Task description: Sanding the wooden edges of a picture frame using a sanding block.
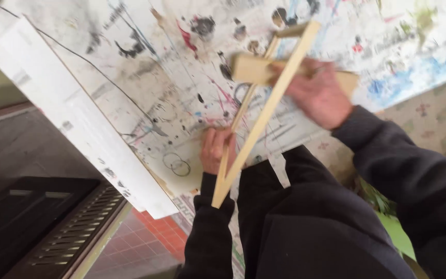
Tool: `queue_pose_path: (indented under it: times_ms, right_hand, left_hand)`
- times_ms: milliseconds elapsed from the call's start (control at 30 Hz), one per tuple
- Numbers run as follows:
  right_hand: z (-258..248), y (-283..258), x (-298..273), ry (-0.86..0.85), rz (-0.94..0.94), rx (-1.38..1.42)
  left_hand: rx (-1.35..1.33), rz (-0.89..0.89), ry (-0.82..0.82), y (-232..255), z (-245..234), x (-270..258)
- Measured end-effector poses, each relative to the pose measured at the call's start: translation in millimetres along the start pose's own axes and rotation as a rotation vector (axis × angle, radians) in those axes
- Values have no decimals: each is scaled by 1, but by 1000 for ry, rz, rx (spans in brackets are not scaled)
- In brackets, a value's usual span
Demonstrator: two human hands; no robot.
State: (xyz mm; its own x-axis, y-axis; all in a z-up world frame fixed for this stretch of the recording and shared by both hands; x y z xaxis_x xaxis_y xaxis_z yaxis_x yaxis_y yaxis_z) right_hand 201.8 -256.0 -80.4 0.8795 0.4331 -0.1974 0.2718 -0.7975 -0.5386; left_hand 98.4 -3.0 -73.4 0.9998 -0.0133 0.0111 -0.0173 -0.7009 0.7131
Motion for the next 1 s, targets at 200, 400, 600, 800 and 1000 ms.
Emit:
queue_pose_path:
  times_ms: [200,400,600,800,1000]
  right_hand:
    - [13,0,-21,149,-206,-260]
    - [17,-10,-19,138,-176,-183]
    - [17,-3,-9,155,-155,-173]
    - [7,-3,0,157,-198,-295]
    - [2,-11,-8,131,-205,-276]
  left_hand:
    - [9,-20,-54,8,-6,-11]
    - [16,-63,-88,8,-11,-12]
    - [50,1,-19,7,-12,-6]
    - [26,40,-5,6,-13,1]
    - [31,-46,4,5,-6,-4]
Point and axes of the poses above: each hand's wrist, its own x-axis towards the middle knuckle, its own z-axis out of the palm, y = z × x, the point moved 4 cm from there along x, towards the middle knuckle, and after that the axes turned 2 degrees about -x, right-handed, at the moved point
